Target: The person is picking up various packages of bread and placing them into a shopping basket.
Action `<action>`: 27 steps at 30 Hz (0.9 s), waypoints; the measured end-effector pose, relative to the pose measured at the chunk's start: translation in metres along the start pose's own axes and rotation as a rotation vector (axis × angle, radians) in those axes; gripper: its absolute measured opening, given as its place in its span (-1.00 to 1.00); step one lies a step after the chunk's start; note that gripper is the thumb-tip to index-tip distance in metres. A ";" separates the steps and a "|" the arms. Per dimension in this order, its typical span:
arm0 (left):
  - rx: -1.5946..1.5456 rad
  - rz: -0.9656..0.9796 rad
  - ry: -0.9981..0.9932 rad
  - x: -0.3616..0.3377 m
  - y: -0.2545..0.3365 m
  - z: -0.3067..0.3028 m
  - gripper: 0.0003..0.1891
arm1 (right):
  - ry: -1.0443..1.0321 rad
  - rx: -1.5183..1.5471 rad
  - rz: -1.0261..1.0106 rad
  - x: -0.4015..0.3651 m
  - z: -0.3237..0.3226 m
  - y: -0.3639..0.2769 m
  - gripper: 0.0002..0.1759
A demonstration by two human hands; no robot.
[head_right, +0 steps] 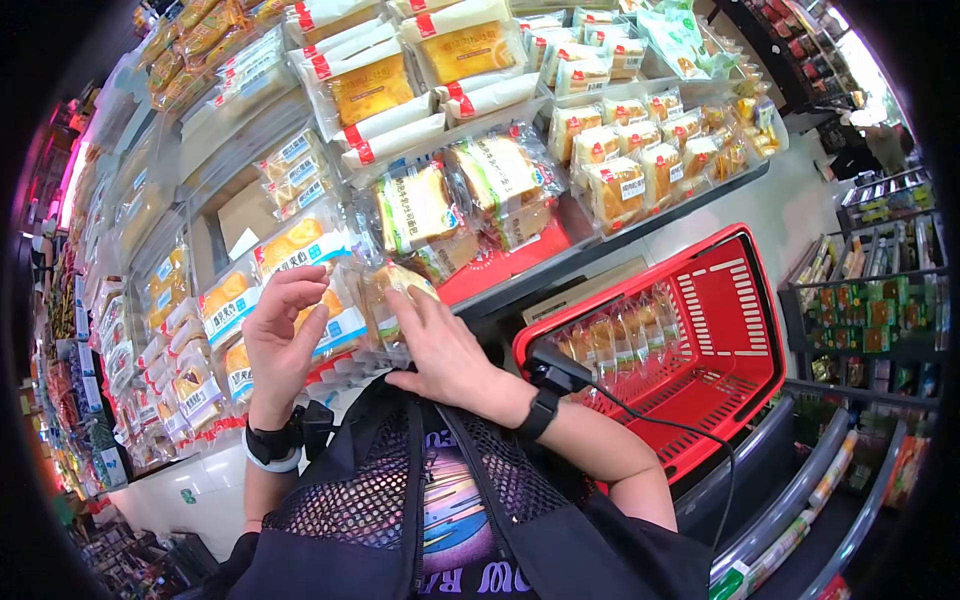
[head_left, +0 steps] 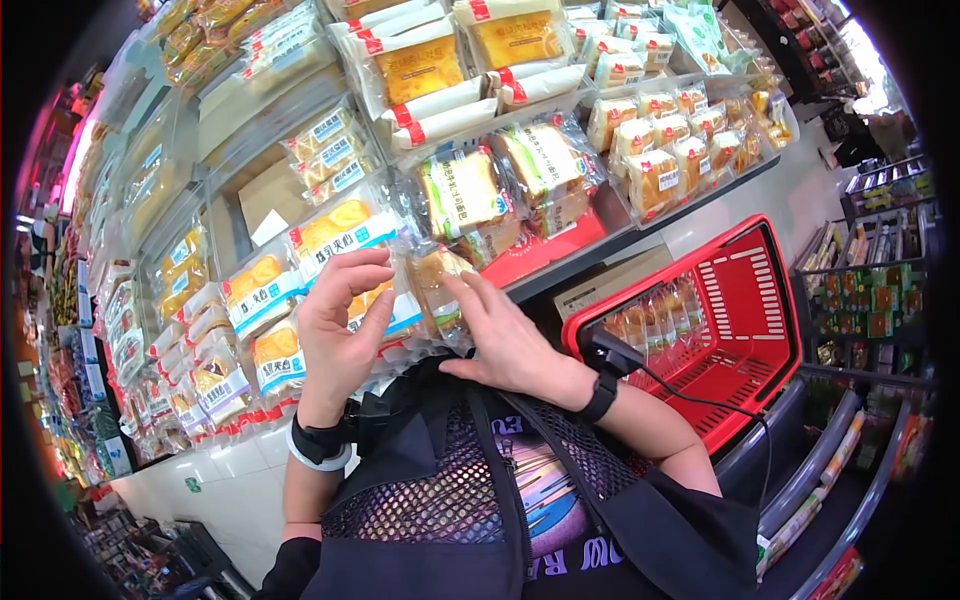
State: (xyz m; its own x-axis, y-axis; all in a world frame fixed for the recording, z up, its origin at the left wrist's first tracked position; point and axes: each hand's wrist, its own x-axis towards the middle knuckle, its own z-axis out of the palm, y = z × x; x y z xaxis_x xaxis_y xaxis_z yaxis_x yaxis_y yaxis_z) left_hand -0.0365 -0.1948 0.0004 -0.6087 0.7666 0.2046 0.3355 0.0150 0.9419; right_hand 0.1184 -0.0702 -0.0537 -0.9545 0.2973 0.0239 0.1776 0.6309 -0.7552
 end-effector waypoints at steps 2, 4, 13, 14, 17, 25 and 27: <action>-0.011 -0.003 0.009 -0.002 -0.003 -0.002 -0.76 | -0.022 -0.002 0.006 0.005 0.009 -0.004 0.11; -0.024 -0.011 0.016 -0.004 -0.004 -0.003 -0.76 | 0.023 -0.050 0.010 0.010 0.012 -0.008 0.14; -0.036 -0.049 -0.002 0.001 -0.005 -0.011 -0.77 | 0.054 -0.057 0.066 0.011 0.000 0.002 -0.31; -0.011 -0.047 -0.026 0.004 -0.005 -0.012 -0.77 | 0.053 -0.059 0.067 0.010 -0.004 0.005 -0.31; 0.007 -0.053 -0.094 0.017 -0.001 -0.009 -0.77 | 0.123 0.117 0.043 0.010 -0.009 0.011 -0.56; 0.172 -0.035 -0.359 0.047 0.012 0.006 -0.58 | 0.429 0.115 0.046 -0.008 -0.044 -0.005 -0.75; 0.304 -0.007 -0.451 0.046 0.004 0.010 -0.38 | 0.463 0.104 0.007 -0.017 -0.054 -0.012 -0.77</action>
State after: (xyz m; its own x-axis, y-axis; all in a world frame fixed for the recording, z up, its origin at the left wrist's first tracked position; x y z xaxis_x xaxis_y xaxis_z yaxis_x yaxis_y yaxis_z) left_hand -0.0561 -0.1529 0.0112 -0.2655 0.9641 0.0007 0.5662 0.1553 0.8095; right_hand 0.1458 -0.0442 -0.0095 -0.7421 0.6044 0.2897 0.1363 0.5593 -0.8177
